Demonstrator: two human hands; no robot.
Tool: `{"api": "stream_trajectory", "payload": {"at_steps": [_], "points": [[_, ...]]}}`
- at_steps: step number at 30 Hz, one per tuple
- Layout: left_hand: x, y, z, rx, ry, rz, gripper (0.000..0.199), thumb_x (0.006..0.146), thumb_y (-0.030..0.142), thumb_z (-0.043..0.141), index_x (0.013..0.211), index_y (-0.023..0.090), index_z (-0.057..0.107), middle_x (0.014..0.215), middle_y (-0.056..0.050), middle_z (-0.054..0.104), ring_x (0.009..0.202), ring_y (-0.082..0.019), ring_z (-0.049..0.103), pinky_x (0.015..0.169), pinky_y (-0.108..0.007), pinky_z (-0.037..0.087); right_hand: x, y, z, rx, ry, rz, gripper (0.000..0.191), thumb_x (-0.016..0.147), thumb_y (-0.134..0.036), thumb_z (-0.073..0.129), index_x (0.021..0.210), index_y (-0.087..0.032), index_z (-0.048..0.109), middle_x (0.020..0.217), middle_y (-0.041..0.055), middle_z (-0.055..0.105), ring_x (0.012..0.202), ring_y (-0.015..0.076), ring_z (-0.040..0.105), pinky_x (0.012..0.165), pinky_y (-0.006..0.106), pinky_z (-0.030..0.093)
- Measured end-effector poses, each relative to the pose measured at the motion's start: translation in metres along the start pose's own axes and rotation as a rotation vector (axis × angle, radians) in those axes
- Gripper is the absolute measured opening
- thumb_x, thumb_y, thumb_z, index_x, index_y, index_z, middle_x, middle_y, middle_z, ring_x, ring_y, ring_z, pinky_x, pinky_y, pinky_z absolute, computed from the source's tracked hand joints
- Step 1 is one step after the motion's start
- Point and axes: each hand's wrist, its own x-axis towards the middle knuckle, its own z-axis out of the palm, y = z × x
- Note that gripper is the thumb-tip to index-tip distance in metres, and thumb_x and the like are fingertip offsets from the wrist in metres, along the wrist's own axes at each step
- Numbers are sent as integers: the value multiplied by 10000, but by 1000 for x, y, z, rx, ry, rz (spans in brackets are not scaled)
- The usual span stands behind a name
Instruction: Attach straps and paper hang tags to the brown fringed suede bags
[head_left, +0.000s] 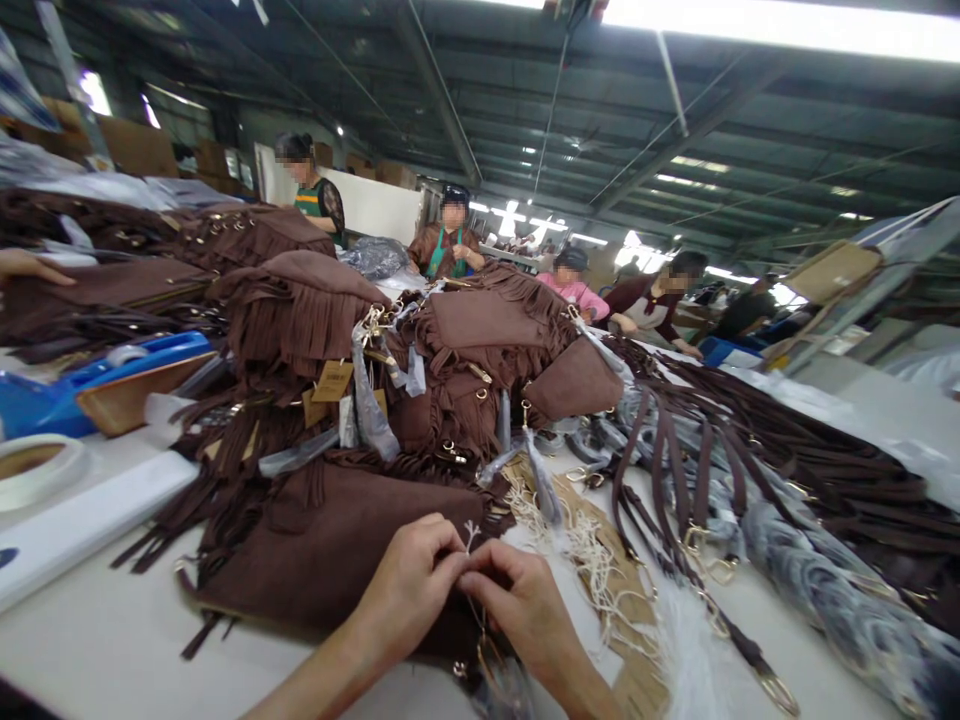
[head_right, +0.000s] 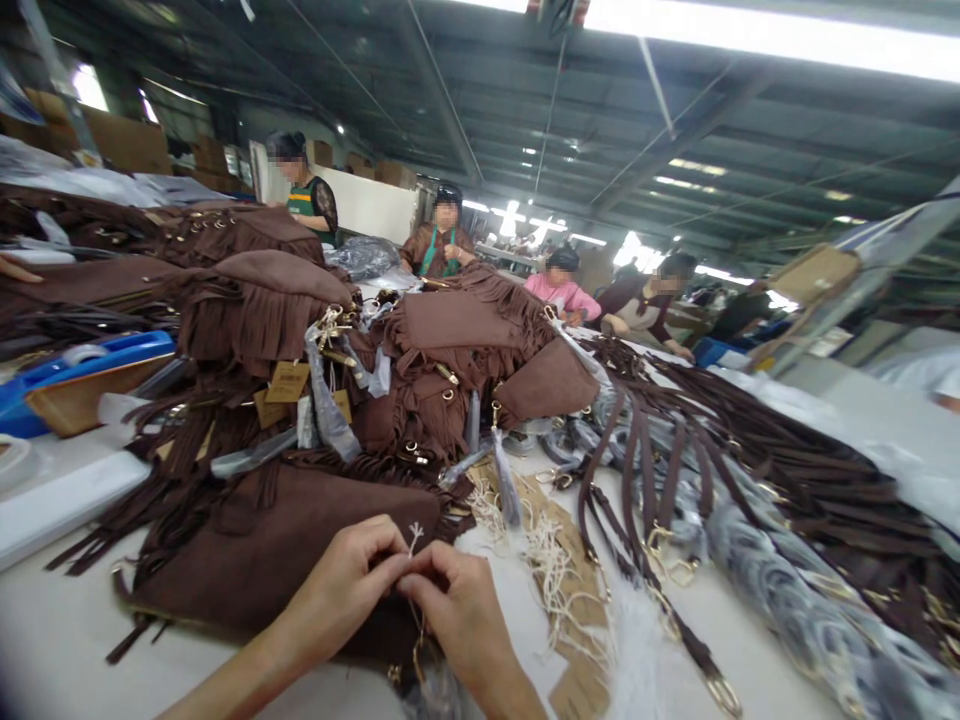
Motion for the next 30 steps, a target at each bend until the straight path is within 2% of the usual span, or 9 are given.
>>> {"api": "stream_trajectory", "payload": {"at_steps": [3, 8, 12, 15, 19, 22, 25, 28, 30], "points": [[-1, -3, 0, 26, -28, 20, 193, 826, 249, 482, 643, 187, 485, 706, -9, 541, 697, -165, 514, 661, -274, 339, -1, 0, -2, -8, -22, 23, 127, 798, -261, 628, 725, -197, 710, 532, -64, 545, 498, 111, 453, 511, 231, 339], [0, -7, -3, 21, -142, -20, 192, 846, 285, 463, 681, 191, 491, 687, 4, 518, 639, -154, 488, 625, -268, 326, 0, 3, -9, 63, -57, -16, 158, 807, -308, 622, 709, -187, 650, 647, -37, 568, 656, 137, 497, 626, 246, 365], [-1, -6, -8, 32, -224, 18, 181, 842, 284, 464, 691, 190, 498, 685, 11, 515, 646, -148, 485, 618, -255, 330, 1, 7, -14, 132, -81, 39, 197, 785, -362, 621, 698, -188, 589, 608, -55, 461, 617, 133, 417, 594, 257, 326], [-1, -4, -11, 32, -242, 54, 168, 829, 278, 462, 696, 187, 508, 723, 3, 531, 690, -150, 491, 629, -250, 341, 2, 5, -15, 85, -71, 4, 187, 805, -350, 589, 711, -190, 573, 639, -43, 487, 643, 140, 436, 616, 265, 333], [1, -2, -9, -246, -258, -128, 142, 726, 320, 504, 689, 183, 500, 693, 2, 541, 665, -155, 521, 624, -259, 402, 0, 3, -11, 50, -129, -38, 187, 840, -330, 571, 711, -194, 569, 657, -37, 514, 654, 139, 463, 632, 267, 352], [4, 2, -8, -490, -281, -287, 185, 675, 349, 560, 711, 176, 504, 679, 0, 584, 652, -157, 567, 642, -272, 456, -1, 5, -13, 126, -247, 12, 135, 858, -296, 522, 844, -190, 605, 683, -32, 546, 632, 137, 495, 608, 260, 383], [6, 5, -11, -593, -284, -325, 208, 670, 344, 619, 709, 166, 521, 690, -10, 620, 664, -148, 588, 642, -257, 461, -1, 8, -28, 136, -322, 76, 206, 879, -288, 467, 978, -187, 617, 776, 2, 619, 669, 149, 552, 621, 267, 426], [7, 6, -14, -701, -286, -373, 256, 667, 357, 687, 711, 161, 528, 707, -11, 636, 676, -143, 606, 644, -247, 466, -3, 8, -52, -61, -261, 31, 150, 846, -254, 503, 883, -196, 637, 816, 10, 625, 737, 157, 559, 664, 270, 420], [7, 7, -15, -745, -292, -405, 287, 665, 370, 720, 705, 164, 523, 701, -9, 639, 674, -148, 617, 637, -249, 472, -8, 6, -64, -207, -256, 69, 86, 794, -216, 553, 807, -200, 636, 785, 2, 622, 753, 160, 558, 667, 266, 399]]}}
